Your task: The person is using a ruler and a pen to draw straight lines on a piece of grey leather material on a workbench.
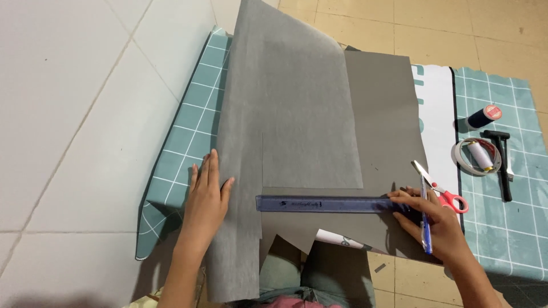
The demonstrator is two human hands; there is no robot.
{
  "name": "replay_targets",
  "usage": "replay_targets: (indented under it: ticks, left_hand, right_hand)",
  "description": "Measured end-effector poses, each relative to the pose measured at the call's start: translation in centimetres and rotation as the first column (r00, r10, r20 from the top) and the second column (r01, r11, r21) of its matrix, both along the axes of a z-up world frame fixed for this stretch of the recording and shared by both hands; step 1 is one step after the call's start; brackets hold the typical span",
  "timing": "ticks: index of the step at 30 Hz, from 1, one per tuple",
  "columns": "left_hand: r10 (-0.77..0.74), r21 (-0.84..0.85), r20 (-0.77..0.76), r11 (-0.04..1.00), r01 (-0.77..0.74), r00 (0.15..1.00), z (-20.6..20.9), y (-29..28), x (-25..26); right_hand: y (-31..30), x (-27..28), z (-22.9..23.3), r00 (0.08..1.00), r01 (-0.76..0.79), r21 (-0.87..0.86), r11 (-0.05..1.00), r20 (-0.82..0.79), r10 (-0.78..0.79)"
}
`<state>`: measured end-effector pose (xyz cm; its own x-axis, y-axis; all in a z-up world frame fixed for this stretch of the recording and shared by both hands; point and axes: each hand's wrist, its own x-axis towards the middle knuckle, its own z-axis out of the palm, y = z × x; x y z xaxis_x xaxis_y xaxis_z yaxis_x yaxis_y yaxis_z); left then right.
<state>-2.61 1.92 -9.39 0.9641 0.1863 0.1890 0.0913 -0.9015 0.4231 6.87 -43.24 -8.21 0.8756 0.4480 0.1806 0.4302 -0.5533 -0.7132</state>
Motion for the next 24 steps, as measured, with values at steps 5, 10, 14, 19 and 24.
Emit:
replay_targets:
  ticks: [5, 10, 14, 19, 24]
  left_hand:
    - [0.100, 0.085, -0.039, 0.992, -0.096, 0.994, 2.3, -4.2, -1.0]
    - [-0.153, 0.166, -0.026, 0.974, 0.156, 0.988, 0.0, -10.7, -4.1]
    - [-0.186, 0.079, 0.066, 0.980, 0.181, 0.980, 0.1, -11.6, -4.3]
    - [-0.154, 0.023, 0.092, 0.988, 0.153, 0.984, 0.4, -11.7, -4.6]
    - [-0.153, 0.036, 0.116, 0.988, 0.150, 0.981, 0.5, -11.6, -4.6]
  right_hand:
    - [0.6, 1.3, 0.1, 0.994, -0.054, 0.030, 0.998, 0.101, 0.050]
    - [1.5, 2.5, 0.3, 0.993, -0.079, 0.028, 0.996, 0.090, 0.076]
    - [1.2, 3.0, -0.5, 0.998, -0.051, 0.007, 0.999, 0.034, 0.051]
    - [0.7, 2.9, -1.2, 0.994, -0.055, -0.050, 0.997, 0.090, 0.059]
    - [1.1, 2.1, -0.6, 0.998, 0.025, -0.082, 0.996, 0.052, -0.021]
